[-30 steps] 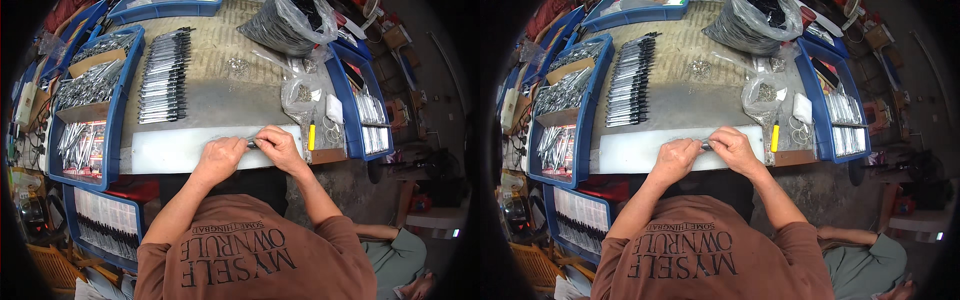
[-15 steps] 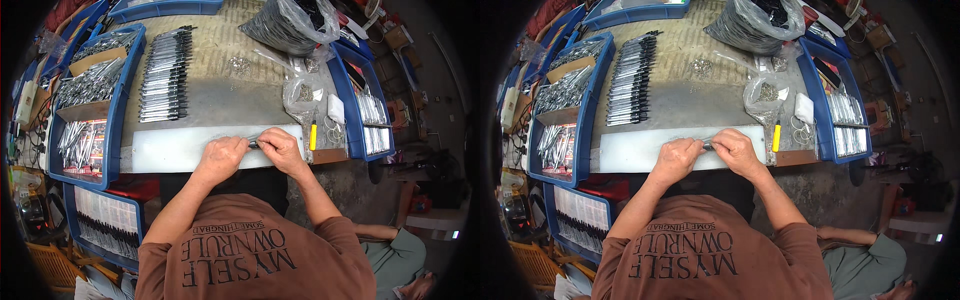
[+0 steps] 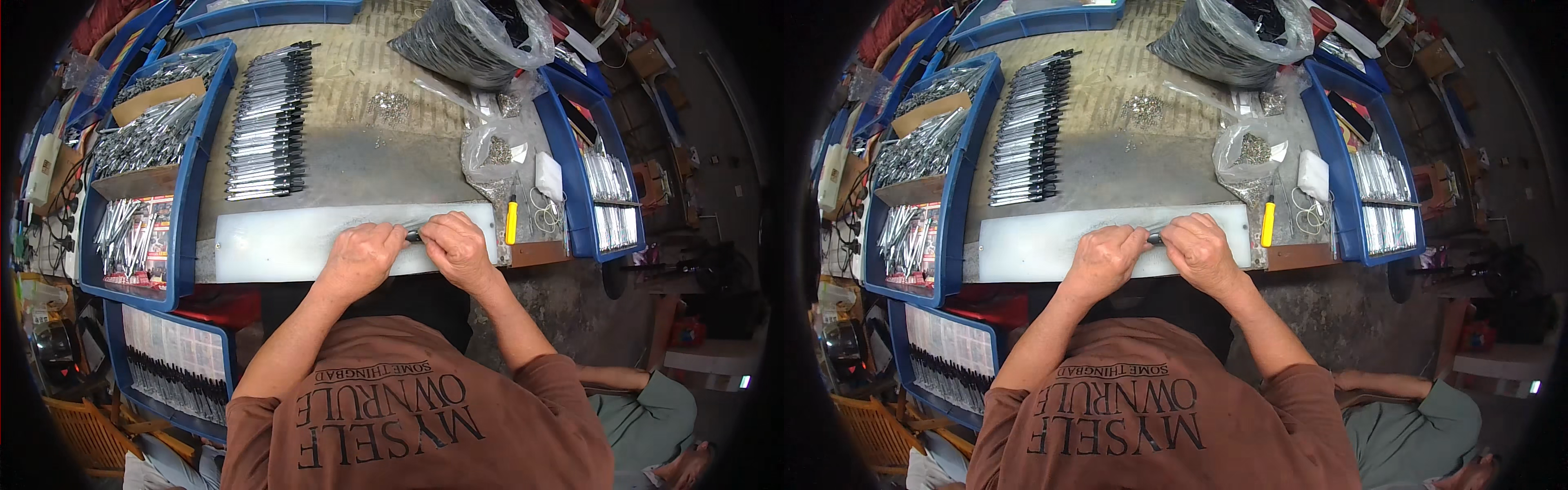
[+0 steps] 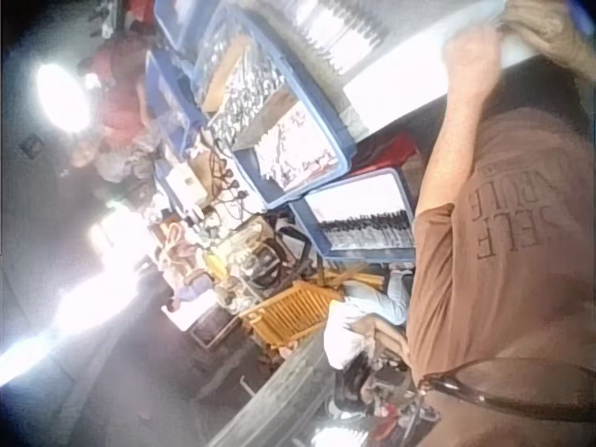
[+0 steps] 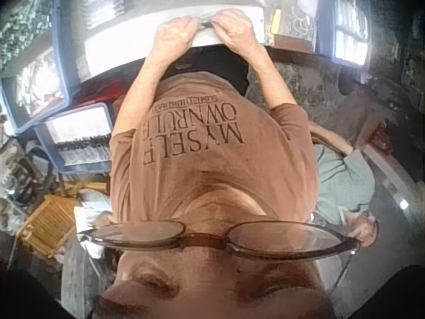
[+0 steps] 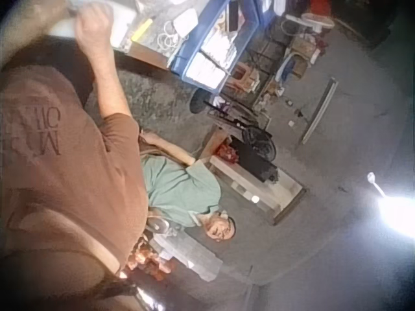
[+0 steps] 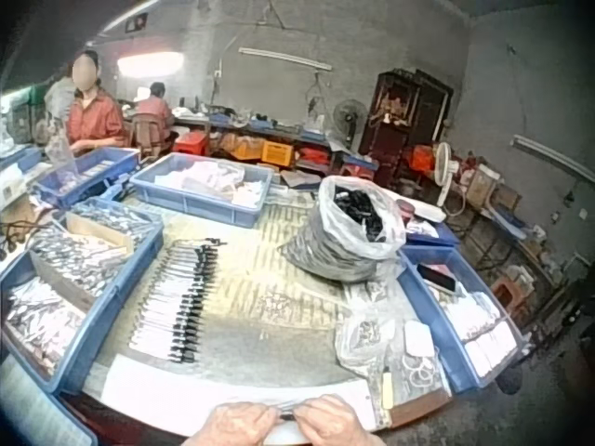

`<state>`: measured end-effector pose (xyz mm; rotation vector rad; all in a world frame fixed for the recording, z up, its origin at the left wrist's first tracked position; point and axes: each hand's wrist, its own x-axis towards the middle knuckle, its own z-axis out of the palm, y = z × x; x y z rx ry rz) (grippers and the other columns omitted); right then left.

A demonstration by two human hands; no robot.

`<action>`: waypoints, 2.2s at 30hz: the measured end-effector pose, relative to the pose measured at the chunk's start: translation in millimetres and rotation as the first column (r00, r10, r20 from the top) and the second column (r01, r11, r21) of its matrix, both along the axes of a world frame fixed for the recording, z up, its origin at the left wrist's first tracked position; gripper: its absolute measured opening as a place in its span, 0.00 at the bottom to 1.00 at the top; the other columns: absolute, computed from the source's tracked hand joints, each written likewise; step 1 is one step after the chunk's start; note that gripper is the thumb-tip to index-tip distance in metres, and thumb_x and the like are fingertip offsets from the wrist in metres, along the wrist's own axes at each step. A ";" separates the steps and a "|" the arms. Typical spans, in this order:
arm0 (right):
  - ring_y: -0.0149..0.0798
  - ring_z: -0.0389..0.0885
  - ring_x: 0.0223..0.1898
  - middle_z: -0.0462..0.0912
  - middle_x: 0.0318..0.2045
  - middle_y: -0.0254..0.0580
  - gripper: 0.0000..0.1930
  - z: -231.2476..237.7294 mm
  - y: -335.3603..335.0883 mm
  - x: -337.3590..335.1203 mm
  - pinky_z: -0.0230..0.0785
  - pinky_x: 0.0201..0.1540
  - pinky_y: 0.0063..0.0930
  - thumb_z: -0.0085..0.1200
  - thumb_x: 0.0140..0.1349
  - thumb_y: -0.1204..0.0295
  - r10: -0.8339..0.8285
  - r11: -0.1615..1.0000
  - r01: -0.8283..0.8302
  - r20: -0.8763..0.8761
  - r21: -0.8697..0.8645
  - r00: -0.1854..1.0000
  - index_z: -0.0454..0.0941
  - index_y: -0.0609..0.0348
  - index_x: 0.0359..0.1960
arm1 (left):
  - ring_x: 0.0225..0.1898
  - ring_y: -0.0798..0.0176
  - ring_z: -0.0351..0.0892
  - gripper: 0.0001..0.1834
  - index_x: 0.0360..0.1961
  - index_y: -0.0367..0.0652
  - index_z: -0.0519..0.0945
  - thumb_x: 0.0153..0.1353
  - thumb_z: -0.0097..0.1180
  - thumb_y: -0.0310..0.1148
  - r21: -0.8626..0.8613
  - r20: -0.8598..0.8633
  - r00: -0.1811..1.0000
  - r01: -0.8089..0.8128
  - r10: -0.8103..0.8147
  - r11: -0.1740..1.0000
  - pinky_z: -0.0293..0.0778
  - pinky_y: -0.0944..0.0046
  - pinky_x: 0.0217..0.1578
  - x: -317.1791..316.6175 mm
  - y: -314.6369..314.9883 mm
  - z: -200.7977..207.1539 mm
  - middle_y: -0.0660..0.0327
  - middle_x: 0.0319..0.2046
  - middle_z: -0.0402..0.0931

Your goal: The person assembles small components by inserting metal pins into black plastic caps by hand and arranges the assembled pieces into rows on the table.

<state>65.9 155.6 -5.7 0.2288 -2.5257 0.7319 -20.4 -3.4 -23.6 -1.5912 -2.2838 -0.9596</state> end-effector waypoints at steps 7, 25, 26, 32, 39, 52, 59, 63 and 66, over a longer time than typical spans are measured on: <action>0.47 0.74 0.29 0.75 0.25 0.44 0.06 10.5 5.8 -1.3 0.66 0.32 0.34 0.56 0.47 0.77 0.034 0.986 0.009 0.255 -0.166 0.966 0.74 0.62 0.28 | 0.20 0.59 0.73 0.07 0.24 0.40 0.72 0.49 0.56 0.31 0.020 -0.011 1.000 -0.006 0.006 1.000 0.70 0.61 0.19 0.6 -0.2 0.5 0.60 0.16 0.67; 0.40 0.75 0.24 0.77 0.22 0.45 0.08 5.4 4.7 -5.2 0.66 0.27 0.29 0.54 0.55 0.71 -0.013 0.963 0.121 0.406 -0.241 0.914 0.78 0.65 0.29 | 0.17 0.59 0.70 0.07 0.24 0.42 0.71 0.48 0.57 0.29 0.073 0.011 0.999 0.031 -0.032 0.997 0.65 0.60 0.17 -1.6 2.0 -0.9 0.61 0.14 0.65; 0.48 0.76 0.27 0.77 0.23 0.48 0.09 9.4 4.8 -5.7 0.67 0.30 0.34 0.52 0.55 0.69 0.012 0.952 0.114 0.405 -0.285 0.914 0.77 0.63 0.28 | 0.17 0.59 0.69 0.07 0.24 0.42 0.70 0.48 0.57 0.28 0.077 0.024 0.999 0.024 -0.026 0.997 0.65 0.60 0.17 -1.6 1.6 -1.1 0.61 0.14 0.65; 0.44 0.77 0.30 0.78 0.28 0.48 0.08 20.7 60.7 -12.2 0.68 0.34 0.30 0.53 0.53 0.72 -0.263 0.913 0.312 0.204 -0.265 0.943 0.77 0.65 0.31 | 0.17 0.58 0.70 0.07 0.24 0.41 0.70 0.48 0.57 0.27 0.042 0.031 0.999 0.013 -0.015 0.999 0.66 0.60 0.18 -1.5 0.9 2.1 0.60 0.15 0.66; 0.52 0.77 0.35 0.79 0.31 0.52 0.08 18.1 134.2 -33.7 0.69 0.39 0.38 0.52 0.51 0.72 -0.433 0.901 0.411 0.262 0.138 0.862 0.78 0.63 0.30 | 0.17 0.58 0.70 0.08 0.25 0.41 0.70 0.47 0.58 0.26 0.045 0.027 0.999 0.020 -0.022 0.999 0.65 0.60 0.17 -1.6 2.5 2.9 0.60 0.14 0.66; 0.54 0.78 0.31 0.79 0.25 0.56 0.08 7.7 139.3 -56.3 0.69 0.38 0.44 0.50 0.49 0.71 -0.546 0.832 0.402 0.438 0.382 0.714 0.80 0.61 0.25 | 0.17 0.57 0.71 0.08 0.25 0.41 0.71 0.46 0.59 0.26 0.023 0.043 0.999 0.019 -0.020 1.000 0.66 0.60 0.17 -1.8 2.5 4.2 0.60 0.15 0.67; 0.54 0.78 0.32 0.79 0.26 0.57 0.09 13.8 135.1 -61.9 0.69 0.39 0.45 0.47 0.49 0.73 -0.578 0.807 0.377 0.483 0.453 0.658 0.78 0.64 0.24 | 0.18 0.58 0.71 0.08 0.23 0.42 0.69 0.48 0.57 0.29 0.020 0.026 1.000 0.006 -0.007 1.000 0.68 0.60 0.18 -1.2 2.2 3.8 0.60 0.15 0.66; 0.56 0.77 0.35 0.78 0.28 0.59 0.09 13.4 136.8 -56.3 0.68 0.39 0.46 0.46 0.49 0.74 -0.533 0.833 0.345 0.465 0.432 0.707 0.76 0.66 0.26 | 0.18 0.58 0.71 0.07 0.24 0.42 0.70 0.49 0.57 0.29 0.011 0.024 1.000 0.006 -0.006 1.000 0.68 0.60 0.18 -0.5 1.4 3.9 0.61 0.15 0.66; 0.57 0.76 0.35 0.77 0.28 0.60 0.09 17.1 135.6 -50.7 0.67 0.39 0.45 0.44 0.51 0.74 -0.495 0.860 0.345 0.444 0.377 0.747 0.75 0.67 0.27 | 0.18 0.59 0.71 0.07 0.24 0.42 0.69 0.49 0.56 0.29 0.011 0.019 1.000 0.008 -0.008 1.000 0.68 0.60 0.18 -0.4 1.2 3.8 0.61 0.15 0.65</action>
